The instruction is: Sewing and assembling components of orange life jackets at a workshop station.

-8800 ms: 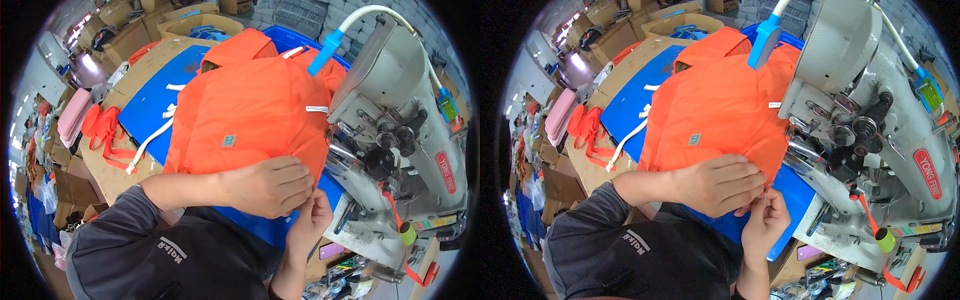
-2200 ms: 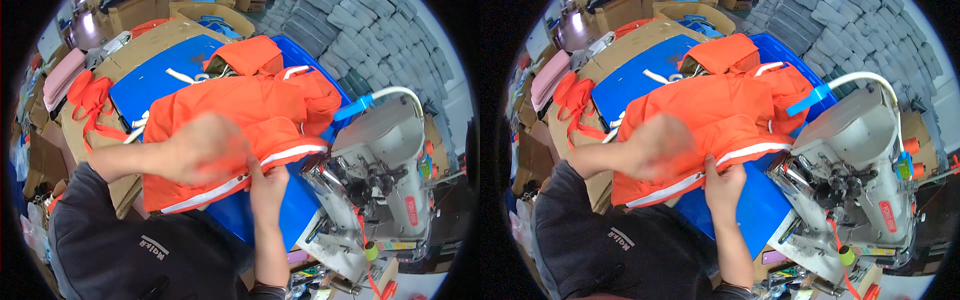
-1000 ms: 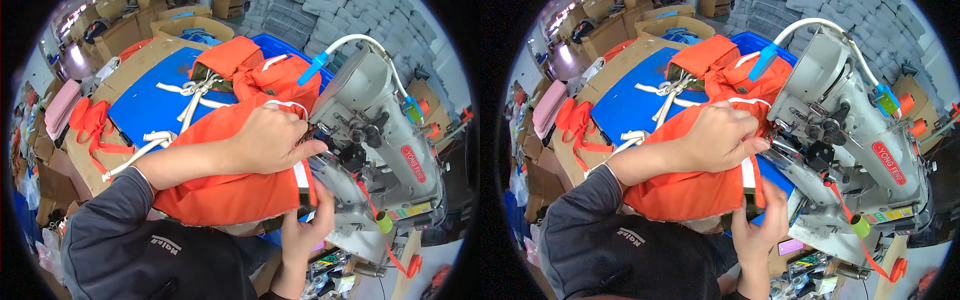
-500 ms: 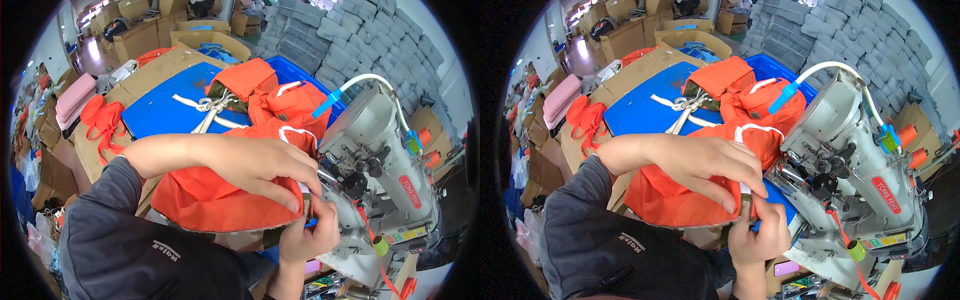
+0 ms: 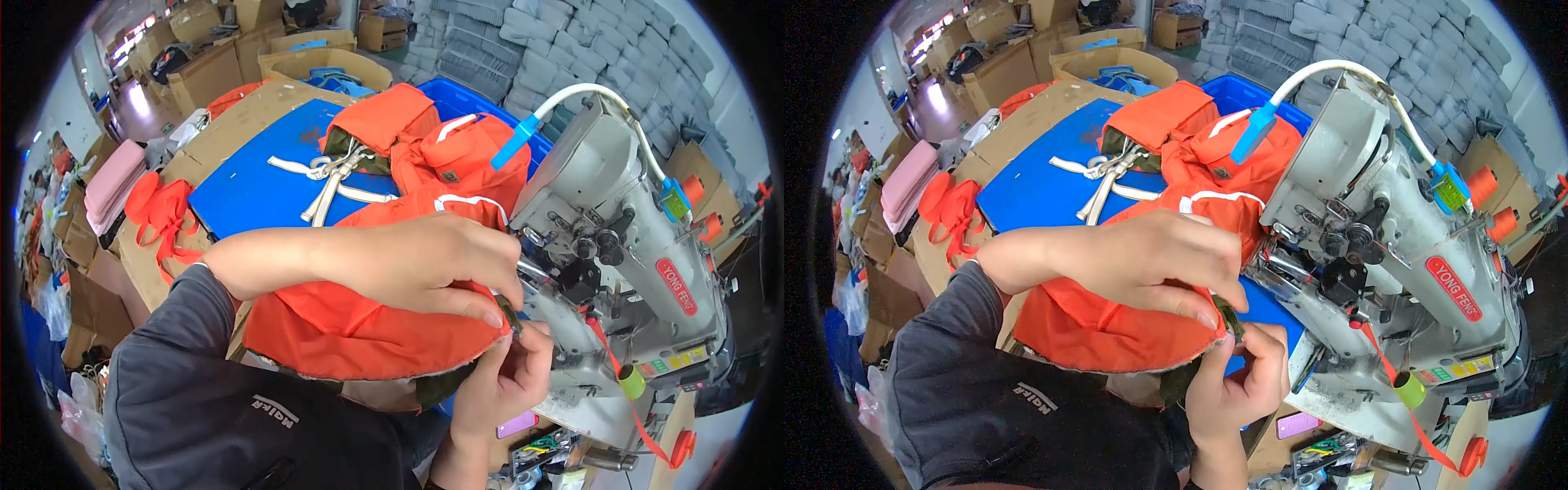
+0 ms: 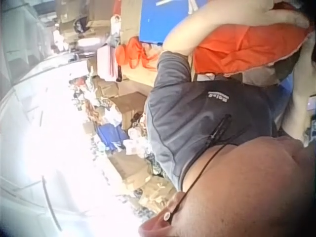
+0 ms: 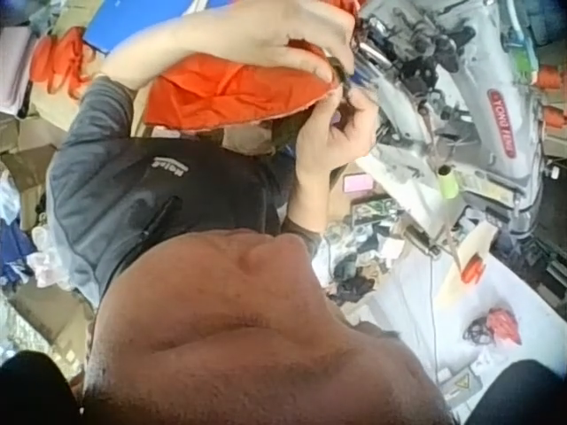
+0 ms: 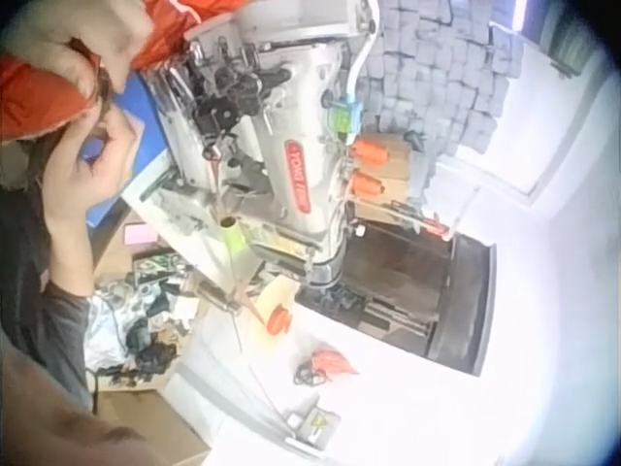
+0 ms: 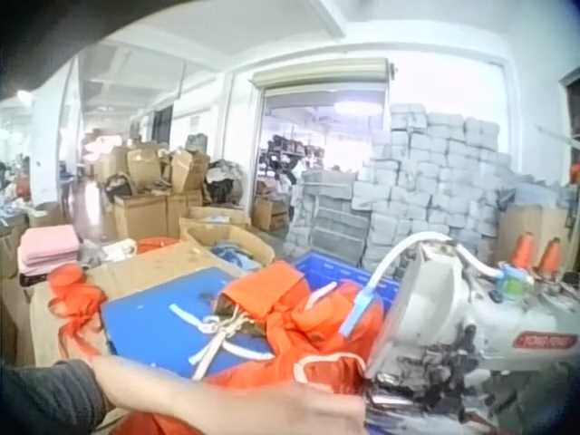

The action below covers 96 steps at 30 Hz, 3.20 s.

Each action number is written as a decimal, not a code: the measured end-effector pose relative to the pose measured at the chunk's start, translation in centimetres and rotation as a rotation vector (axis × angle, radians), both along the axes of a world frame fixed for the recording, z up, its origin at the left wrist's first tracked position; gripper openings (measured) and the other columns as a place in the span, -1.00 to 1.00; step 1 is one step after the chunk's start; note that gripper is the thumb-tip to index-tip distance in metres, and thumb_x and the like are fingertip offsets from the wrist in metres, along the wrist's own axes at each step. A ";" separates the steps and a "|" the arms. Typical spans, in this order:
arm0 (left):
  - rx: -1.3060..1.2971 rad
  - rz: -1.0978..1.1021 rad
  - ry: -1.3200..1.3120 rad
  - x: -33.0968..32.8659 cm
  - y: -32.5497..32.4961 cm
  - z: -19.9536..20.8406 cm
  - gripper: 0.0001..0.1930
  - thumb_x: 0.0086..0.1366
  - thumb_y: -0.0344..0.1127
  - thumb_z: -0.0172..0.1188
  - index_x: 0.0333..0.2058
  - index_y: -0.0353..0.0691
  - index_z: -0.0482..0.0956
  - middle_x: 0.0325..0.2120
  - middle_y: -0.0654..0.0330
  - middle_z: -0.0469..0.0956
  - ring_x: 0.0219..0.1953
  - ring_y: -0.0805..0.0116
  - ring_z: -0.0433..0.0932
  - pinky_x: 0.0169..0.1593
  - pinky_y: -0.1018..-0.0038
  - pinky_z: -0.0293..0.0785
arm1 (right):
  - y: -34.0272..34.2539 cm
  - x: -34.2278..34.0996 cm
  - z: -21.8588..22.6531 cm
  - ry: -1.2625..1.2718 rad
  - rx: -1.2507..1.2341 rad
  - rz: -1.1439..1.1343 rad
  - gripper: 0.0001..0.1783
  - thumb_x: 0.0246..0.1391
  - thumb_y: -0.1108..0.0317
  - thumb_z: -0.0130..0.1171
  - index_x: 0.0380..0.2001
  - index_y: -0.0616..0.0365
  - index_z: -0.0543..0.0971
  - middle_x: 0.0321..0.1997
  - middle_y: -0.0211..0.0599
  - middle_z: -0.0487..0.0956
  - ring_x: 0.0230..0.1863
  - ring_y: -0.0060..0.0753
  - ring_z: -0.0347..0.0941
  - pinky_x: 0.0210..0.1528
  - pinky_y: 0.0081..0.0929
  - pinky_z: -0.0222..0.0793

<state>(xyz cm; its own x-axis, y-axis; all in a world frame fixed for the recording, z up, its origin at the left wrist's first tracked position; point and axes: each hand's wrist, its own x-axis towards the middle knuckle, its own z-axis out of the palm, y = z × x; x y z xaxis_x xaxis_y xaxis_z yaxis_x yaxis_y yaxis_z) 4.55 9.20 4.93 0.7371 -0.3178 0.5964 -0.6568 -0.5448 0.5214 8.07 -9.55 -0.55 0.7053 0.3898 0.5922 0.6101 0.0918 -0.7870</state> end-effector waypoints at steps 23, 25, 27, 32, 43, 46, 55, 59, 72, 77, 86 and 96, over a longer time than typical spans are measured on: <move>0.004 -0.170 0.153 0.1 0.4 0.9 -0.88 0.28 -0.35 0.15 -0.29 -0.25 0.45 -0.34 0.15 0.42 -0.28 0.16 0.47 -0.24 0.33 0.37 | 1.0 -1.1 -0.6 -0.160 0.091 -0.132 -0.85 0.04 0.60 0.17 -0.29 0.33 0.45 -0.46 -0.18 0.49 -0.55 -0.41 0.38 -0.54 -0.61 0.26; 0.000 -0.174 0.145 0.2 0.3 0.9 -0.88 0.29 -0.35 0.15 -0.30 -0.25 0.44 -0.34 0.14 0.42 -0.28 0.16 0.47 -0.24 0.33 0.37 | 0.8 -1.2 -0.5 -0.154 0.078 -0.143 -0.85 0.03 0.59 0.17 -0.29 0.33 0.46 -0.46 -0.18 0.49 -0.54 -0.39 0.39 -0.53 -0.59 0.27; -0.003 -0.180 0.137 0.3 0.3 0.9 -0.88 0.29 -0.35 0.14 -0.30 -0.25 0.44 -0.34 0.14 0.41 -0.27 0.15 0.47 -0.23 0.33 0.37 | 0.6 -1.3 -0.3 -0.188 0.044 -0.182 -0.85 0.04 0.56 0.19 -0.29 0.33 0.48 -0.45 -0.16 0.50 -0.51 -0.33 0.40 -0.52 -0.54 0.27; -0.013 -0.186 0.101 0.5 0.1 0.6 -0.88 0.30 -0.35 0.13 -0.30 -0.26 0.43 -0.34 0.14 0.42 -0.28 0.15 0.46 -0.24 0.32 0.36 | 0.5 -1.2 0.1 -0.272 -0.014 -0.225 -0.89 0.12 0.50 0.15 -0.31 0.31 0.48 -0.44 -0.22 0.45 -0.47 -0.42 0.35 -0.50 -0.58 0.19; -0.056 -0.145 0.087 0.9 -0.1 0.3 -0.89 0.29 -0.36 0.15 -0.32 -0.27 0.44 -0.40 0.16 0.44 -0.33 0.16 0.47 -0.27 0.33 0.37 | 0.7 -1.2 0.9 -0.162 0.080 -0.044 -0.90 0.18 0.49 0.10 -0.33 0.33 0.44 -0.45 -0.41 0.38 -0.51 -0.66 0.23 -0.53 -0.69 0.08; -0.036 -0.080 0.052 0.5 0.6 1.2 -0.89 0.27 -0.38 0.17 -0.32 -0.28 0.46 -0.41 0.15 0.47 -0.34 0.18 0.50 -0.28 0.34 0.40 | 1.5 -1.3 1.0 0.025 0.083 -0.089 -0.85 0.19 0.42 0.16 -0.34 0.30 0.46 -0.45 -0.45 0.41 -0.51 -0.73 0.28 -0.51 -0.76 0.15; 0.043 0.341 -0.323 -5.8 3.2 6.8 -0.77 0.20 -0.22 0.22 -0.50 -0.28 0.52 -0.61 0.17 0.48 -0.58 0.38 0.42 -0.51 0.50 0.27 | 7.8 -2.7 5.7 -0.055 0.331 0.261 -0.87 0.04 0.49 0.27 -0.34 0.22 0.53 -0.53 -0.34 0.47 -0.64 -0.60 0.37 -0.62 -0.64 0.26; 0.232 0.278 0.038 -0.4 1.4 4.4 -0.90 0.15 -0.40 0.16 -0.39 -0.30 0.48 -0.49 0.06 0.51 -0.39 0.04 0.52 -0.29 0.30 0.43 | 5.7 0.4 0.9 0.281 0.280 0.071 -0.90 0.13 0.44 0.23 -0.33 0.24 0.55 -0.59 -0.54 0.46 -0.63 -0.85 0.20 -0.61 -0.78 0.07; -0.210 0.188 0.263 8.0 2.3 -9.1 -0.81 0.20 -0.33 0.19 -0.33 -0.38 0.55 -0.38 -0.02 0.60 -0.25 0.11 0.59 -0.17 0.30 0.45 | 4.4 6.8 -5.9 0.314 -0.050 -0.097 -0.82 0.21 0.39 0.16 -0.30 0.34 0.57 -0.54 -0.61 0.45 -0.54 -0.88 0.18 -0.52 -0.82 0.07; -0.134 0.140 0.409 9.1 3.0 -8.7 -0.77 0.16 -0.33 0.19 -0.31 -0.43 0.59 -0.37 -0.07 0.60 -0.24 0.05 0.59 -0.14 0.27 0.46 | 4.3 6.8 -5.7 0.260 -0.087 -0.154 -0.81 0.20 0.40 0.17 -0.29 0.36 0.60 -0.50 -0.55 0.52 -0.52 -0.83 0.24 -0.49 -0.79 0.16; -0.180 0.176 0.521 10.1 2.4 -9.3 -0.77 0.10 -0.32 0.13 -0.43 -0.42 0.61 -0.46 -0.11 0.59 -0.36 0.07 0.59 -0.26 0.28 0.45 | 4.0 6.9 -4.7 0.293 -0.151 -0.206 -0.77 0.18 0.36 0.21 -0.28 0.39 0.61 -0.42 -0.37 0.61 -0.43 -0.73 0.39 -0.35 -0.71 0.31; -0.143 0.205 0.685 10.2 3.3 -7.1 -0.69 0.13 -0.25 0.12 -0.40 -0.49 0.58 -0.51 -0.13 0.56 -0.44 0.12 0.56 -0.32 0.26 0.42 | 4.7 7.0 -4.5 0.276 -0.113 -0.295 -0.85 0.11 0.43 0.26 -0.34 0.35 0.62 -0.56 -0.48 0.55 -0.60 -0.86 0.22 -0.57 -0.81 0.08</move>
